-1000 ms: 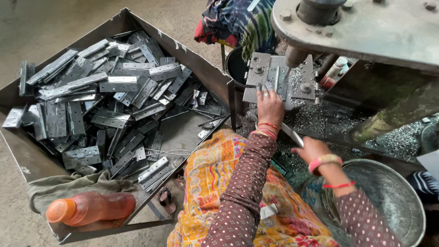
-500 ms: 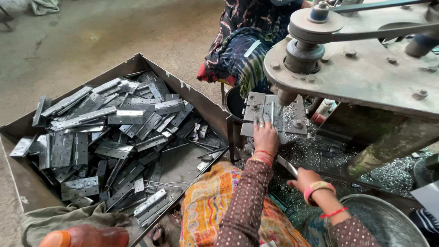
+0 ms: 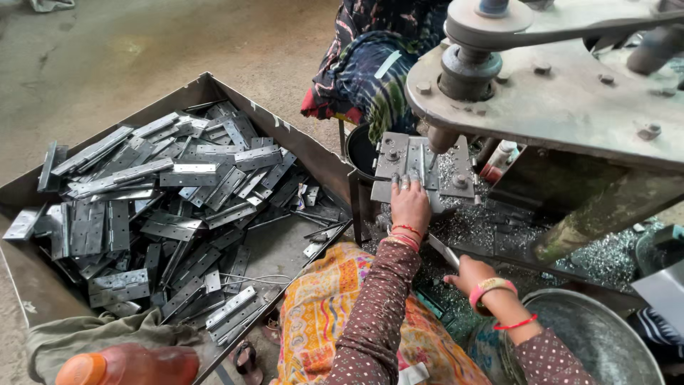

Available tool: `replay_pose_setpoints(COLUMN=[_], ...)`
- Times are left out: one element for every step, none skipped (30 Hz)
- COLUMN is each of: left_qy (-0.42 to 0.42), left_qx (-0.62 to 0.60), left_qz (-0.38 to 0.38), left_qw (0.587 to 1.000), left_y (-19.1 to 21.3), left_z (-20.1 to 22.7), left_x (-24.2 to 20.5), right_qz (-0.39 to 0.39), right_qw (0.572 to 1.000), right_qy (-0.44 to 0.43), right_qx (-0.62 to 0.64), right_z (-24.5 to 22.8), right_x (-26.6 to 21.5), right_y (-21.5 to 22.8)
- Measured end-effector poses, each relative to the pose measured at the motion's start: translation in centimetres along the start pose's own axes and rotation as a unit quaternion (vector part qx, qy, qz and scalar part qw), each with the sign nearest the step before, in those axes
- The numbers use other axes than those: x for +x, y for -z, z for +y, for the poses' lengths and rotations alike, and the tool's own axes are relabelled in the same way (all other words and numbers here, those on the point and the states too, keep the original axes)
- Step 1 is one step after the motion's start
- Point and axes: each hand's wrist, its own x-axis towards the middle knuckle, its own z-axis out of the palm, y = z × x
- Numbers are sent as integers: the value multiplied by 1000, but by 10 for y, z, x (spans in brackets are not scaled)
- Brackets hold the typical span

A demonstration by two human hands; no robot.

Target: The person operates a manual press machine to process metal pieces, placing them into the machine and pressing a lever. After processing, the person picks up a small packet, opens it, and applies a substance to their finger.

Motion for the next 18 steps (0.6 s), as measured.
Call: replay_pose_setpoints(left_qy=[2, -1, -5, -9, -11, -12, -14, -14, -12, -9, -12, -14, -11, -12, -11, -11, -9, -7], left_qx=[-7, 4, 15, 26, 31, 35, 38, 29, 19, 8, 13, 18, 24, 28, 30, 32, 26, 21], left_qz=[-49, -25, -3, 18, 37, 55, 75, 46, 18, -10, 8, 26, 46, 44, 42, 41, 41, 41], left_qw=[999, 1000, 1000, 999, 999, 998, 996, 998, 1000, 1000, 1000, 999, 999, 999, 999, 999, 999, 999], left_y=[1, 2, 2, 2, 2, 1, 1, 1, 2, 2, 1, 1, 1, 2, 2, 2, 3, 3], left_z=[0, 0, 0, 0, 0, 0, -1, -2, -3, -3, -2, -1, -3, -5, -3, -2, -3, -2], left_x=[-1, -1, -2, -3, -5, -6, -4, -4, -3, -3, -4, -4, -5, -5, -5, -3, -4, -5], right_qz=[-16, -33, -9, 15, 36, 44, 54, 64, 76, 87, 98, 74, 48, 23, 12, 2, -11, -24], right_qw=[1000, 999, 1000, 1000, 999, 999, 997, 995, 994, 994, 992, 995, 997, 999, 999, 1000, 1000, 1000], right_qy=[-5, -10, 0, 9, 17, 3, -11, -26, -11, 5, 15, 4, 0, -5, -8, -10, -13, -9], right_qx=[5, 11, 8, 4, 0, 26, 51, 76, 73, 70, 73, 66, 57, 48, 33, 18, 2, -6], right_z=[-2, -4, -6, -6, -4, -2, 0, 2, 4, 6, 6, 5, 2, -2, -3, -6, -11, -14], right_x=[0, -2, -6, -10, -18, -27, -33, -36, -34, -30, -29, -28, -23, -19, -16, -13, -13, -15], right_y=[6, 10, 8, 3, -6, -17, -28, -36, -39, -40, -42, -41, -34, -24, -12, 0, 12, 23])
